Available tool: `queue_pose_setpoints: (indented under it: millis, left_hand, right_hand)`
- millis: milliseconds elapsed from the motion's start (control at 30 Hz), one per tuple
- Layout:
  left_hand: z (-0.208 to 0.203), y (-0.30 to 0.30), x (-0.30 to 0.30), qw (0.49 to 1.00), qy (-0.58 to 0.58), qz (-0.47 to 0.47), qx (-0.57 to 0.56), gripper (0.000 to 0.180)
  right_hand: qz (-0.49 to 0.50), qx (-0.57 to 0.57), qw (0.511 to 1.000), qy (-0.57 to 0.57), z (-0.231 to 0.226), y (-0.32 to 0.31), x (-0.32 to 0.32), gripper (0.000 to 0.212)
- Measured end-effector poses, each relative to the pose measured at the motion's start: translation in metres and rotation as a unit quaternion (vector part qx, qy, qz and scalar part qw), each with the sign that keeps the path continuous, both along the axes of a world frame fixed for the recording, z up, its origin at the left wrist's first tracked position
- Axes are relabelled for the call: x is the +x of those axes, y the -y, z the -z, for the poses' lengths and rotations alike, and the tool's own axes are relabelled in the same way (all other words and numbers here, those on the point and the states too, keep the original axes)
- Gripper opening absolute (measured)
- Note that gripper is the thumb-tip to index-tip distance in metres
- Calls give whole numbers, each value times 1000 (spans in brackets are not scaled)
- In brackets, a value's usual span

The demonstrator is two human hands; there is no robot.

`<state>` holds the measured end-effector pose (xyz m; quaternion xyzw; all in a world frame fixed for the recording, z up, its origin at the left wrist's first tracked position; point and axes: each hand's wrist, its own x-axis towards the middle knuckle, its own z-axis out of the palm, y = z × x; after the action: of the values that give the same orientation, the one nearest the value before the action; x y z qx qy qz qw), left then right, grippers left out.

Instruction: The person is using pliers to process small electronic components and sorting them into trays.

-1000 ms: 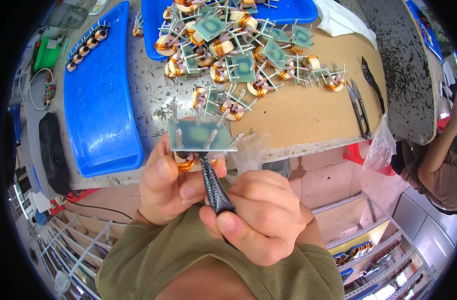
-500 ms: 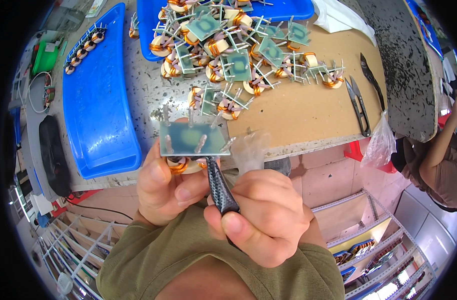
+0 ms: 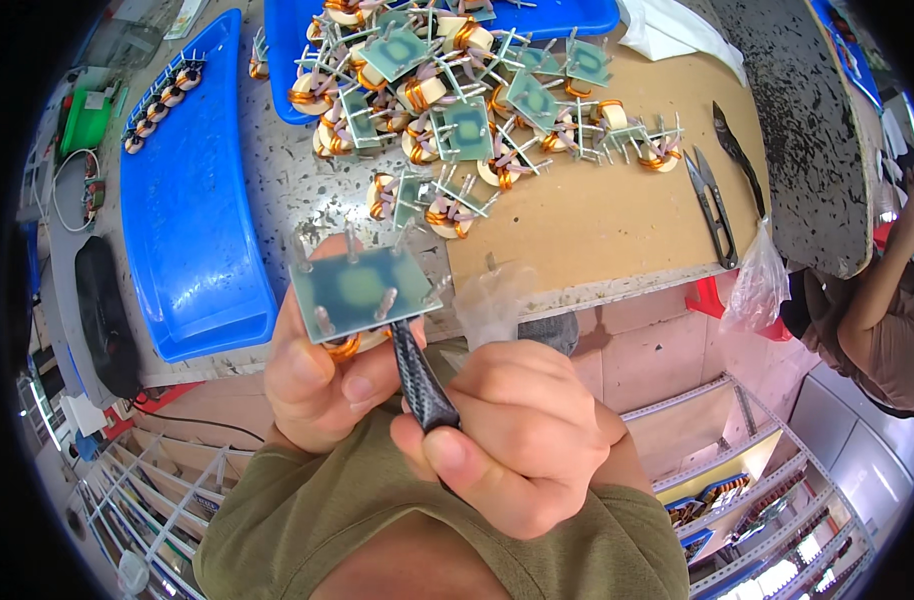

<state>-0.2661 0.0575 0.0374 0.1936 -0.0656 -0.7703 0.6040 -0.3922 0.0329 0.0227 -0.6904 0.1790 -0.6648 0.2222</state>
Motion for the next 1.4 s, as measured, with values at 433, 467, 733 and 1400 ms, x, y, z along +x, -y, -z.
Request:
queue_pose_setpoints:
  millis: [433,467,733,1400]
  left_hand:
    - [-2,-1,-2,999,-32,-19,-6,28]
    - [-3,-1,-1,999,-29,-15,-5,27]
    - [1,1,4,997,-37,60,-11,36]
    - [6,2,1,974,-177,144,-3,42]
  right_hand:
    - [2,-5,1000,12,3,-1,0,28]
    - [12,-8,1000,11,3,-1,-1,28]
    - [-20,-16,1000,18,3,1,-1,28]
    - [-23,-8,999,43,4,3,0,29]
